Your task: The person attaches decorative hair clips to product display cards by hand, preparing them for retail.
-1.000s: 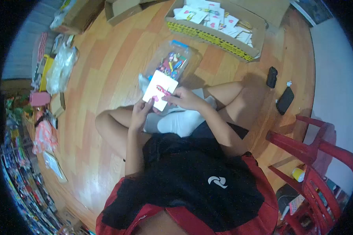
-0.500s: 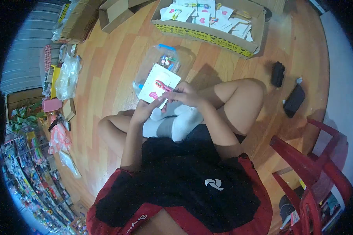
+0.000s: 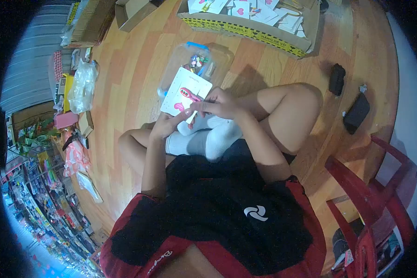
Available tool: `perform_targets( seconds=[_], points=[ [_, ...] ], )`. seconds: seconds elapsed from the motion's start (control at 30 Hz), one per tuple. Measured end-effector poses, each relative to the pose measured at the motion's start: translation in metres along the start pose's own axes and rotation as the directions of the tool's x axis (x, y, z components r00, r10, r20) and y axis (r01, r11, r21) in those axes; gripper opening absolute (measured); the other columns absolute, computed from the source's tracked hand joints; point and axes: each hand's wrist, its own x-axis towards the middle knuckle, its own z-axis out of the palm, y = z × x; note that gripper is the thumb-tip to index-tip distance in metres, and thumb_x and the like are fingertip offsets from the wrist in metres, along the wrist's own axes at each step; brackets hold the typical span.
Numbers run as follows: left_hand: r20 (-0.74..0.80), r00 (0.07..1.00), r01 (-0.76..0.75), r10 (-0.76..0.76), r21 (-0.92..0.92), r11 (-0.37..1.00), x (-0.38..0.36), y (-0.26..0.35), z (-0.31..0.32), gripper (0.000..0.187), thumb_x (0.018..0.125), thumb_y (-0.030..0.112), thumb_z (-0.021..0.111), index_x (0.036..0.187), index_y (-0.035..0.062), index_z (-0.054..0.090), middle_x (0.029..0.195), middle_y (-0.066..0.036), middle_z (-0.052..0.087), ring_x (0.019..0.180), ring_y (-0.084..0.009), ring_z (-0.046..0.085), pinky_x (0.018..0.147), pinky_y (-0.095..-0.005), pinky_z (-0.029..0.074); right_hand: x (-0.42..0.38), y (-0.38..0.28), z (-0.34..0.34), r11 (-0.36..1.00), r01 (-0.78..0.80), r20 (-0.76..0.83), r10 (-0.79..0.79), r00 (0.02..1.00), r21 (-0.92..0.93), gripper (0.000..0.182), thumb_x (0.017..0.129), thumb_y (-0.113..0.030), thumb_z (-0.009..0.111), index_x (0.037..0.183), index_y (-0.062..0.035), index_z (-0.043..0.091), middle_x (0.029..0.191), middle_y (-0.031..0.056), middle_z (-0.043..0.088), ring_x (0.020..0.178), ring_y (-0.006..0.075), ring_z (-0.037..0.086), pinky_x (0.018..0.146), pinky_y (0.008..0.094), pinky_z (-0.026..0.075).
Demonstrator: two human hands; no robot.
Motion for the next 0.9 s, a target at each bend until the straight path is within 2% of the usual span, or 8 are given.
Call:
perform_targets(
  seconds=[0.13, 0.27, 0.33, 0.37, 0.47, 0.57, 0.77, 0.9],
  points=[
    [0.006, 1.0, 0.022, -0.022, -0.017, 1.0, 0.0, -0.008, -0.001, 0.015, 0.079, 0.01, 0.053, 0.09, 0.0004, 0.051, 0.071, -0.005, 0.056, 0.057, -0.011, 0.052, 0.049, -0.0232, 0.043, 0.005, 0.002, 0.008, 0.998, 0.024, -0.082, -0.02, 0.996, 0.057, 0.026, 0.075, -0.029, 0.058, 0.076, -0.0031, 0.059, 0.063, -0.001, 0.053, 0.058, 0.0054, 0.048, 0.05, 0.0188, 0.037],
    [-0.227, 0.974, -0.005, -0.007, -0.053, 0.999, 0.008, -0.006, -0.003, 0.014, 0.078, 0.01, 0.053, 0.087, -0.0007, 0.051, 0.069, -0.006, 0.055, 0.052, -0.0117, 0.052, 0.043, -0.0225, 0.042, 0.011, 0.002, -0.008, 0.981, 0.155, -0.061, -0.163, 0.985, -0.112, 0.03, 0.077, -0.032, 0.055, 0.073, -0.0022, 0.057, 0.064, -0.0001, 0.054, 0.06, 0.0066, 0.05, 0.053, 0.0199, 0.039],
    [-0.356, 0.933, -0.052, 0.054, 0.015, 0.999, 0.018, -0.006, -0.009, 0.014, 0.078, 0.012, 0.054, 0.081, -0.0009, 0.05, 0.063, -0.006, 0.053, 0.046, -0.0119, 0.05, 0.038, -0.0221, 0.04, 0.011, 0.005, -0.016, 0.98, 0.037, -0.358, -0.106, 0.928, -0.193, 0.036, 0.078, -0.036, 0.052, 0.068, -0.0018, 0.057, 0.061, 0.0013, 0.053, 0.056, 0.0072, 0.048, 0.051, 0.0208, 0.038],
    [-0.348, 0.935, 0.078, -0.074, 0.0, 0.997, 0.021, -0.004, -0.019, 0.015, 0.077, 0.014, 0.055, 0.081, 0.0002, 0.05, 0.06, -0.005, 0.053, 0.043, -0.0112, 0.05, 0.036, -0.022, 0.04, 0.01, 0.005, -0.02, 0.984, -0.019, -0.524, -0.078, 0.848, -0.177, 0.038, 0.078, -0.037, 0.052, 0.067, -0.0015, 0.056, 0.059, 0.0018, 0.053, 0.054, 0.0075, 0.047, 0.05, 0.0213, 0.037],
    [-0.335, 0.94, 0.084, -0.055, 0.073, 0.994, 0.036, 0.021, -0.02, 0.015, 0.077, 0.015, 0.055, 0.08, 0.0008, 0.05, 0.056, -0.004, 0.052, 0.041, -0.0101, 0.048, 0.036, -0.0212, 0.039, 0.006, 0.005, -0.039, 0.96, -0.169, -0.711, -0.043, 0.702, -0.225, 0.038, 0.078, -0.037, 0.051, 0.065, -0.0012, 0.056, 0.055, 0.0023, 0.051, 0.051, 0.0091, 0.047, 0.049, 0.0227, 0.036],
    [-0.302, 0.951, 0.114, -0.067, 0.141, 0.983, 0.061, 0.035, -0.019, 0.014, 0.076, 0.014, 0.056, 0.077, 0.0017, 0.051, 0.053, -0.003, 0.051, 0.041, -0.009, 0.048, 0.035, -0.02, 0.036, 0.007, 0.003, -0.045, 0.963, -0.137, -0.715, -0.074, 0.696, -0.233, 0.037, 0.077, -0.035, 0.051, 0.064, -0.001, 0.056, 0.051, 0.0028, 0.05, 0.049, 0.0104, 0.047, 0.049, 0.0237, 0.036],
    [-0.061, 0.964, -0.227, 0.258, 0.313, 0.922, 0.134, 0.078, -0.014, 0.019, 0.075, 0.019, 0.058, 0.073, 0.0011, 0.053, 0.054, -0.003, 0.053, 0.043, -0.0084, 0.049, 0.038, -0.0198, 0.036, 0.01, 0.003, -0.049, 0.954, -0.174, -0.769, -0.082, 0.634, -0.245, 0.032, 0.077, -0.03, 0.051, 0.065, -0.0009, 0.057, 0.05, 0.0044, 0.049, 0.047, 0.0115, 0.046, 0.046, 0.0245, 0.035],
    [-0.185, 0.973, -0.1, 0.14, 0.212, 0.972, 0.148, 0.08, 0.004, 0.035, 0.076, 0.036, 0.054, 0.079, 0.0011, 0.053, 0.059, -0.006, 0.053, 0.051, -0.0067, 0.048, 0.051, -0.0189, 0.04, 0.002, -0.017, -0.051, 0.999, 0.003, -0.857, -0.043, 0.513, -0.048, 0.027, 0.078, -0.025, 0.05, 0.066, -0.0022, 0.057, 0.051, 0.0019, 0.049, 0.044, 0.0078, 0.042, 0.042, 0.022, 0.032]
  ],
)
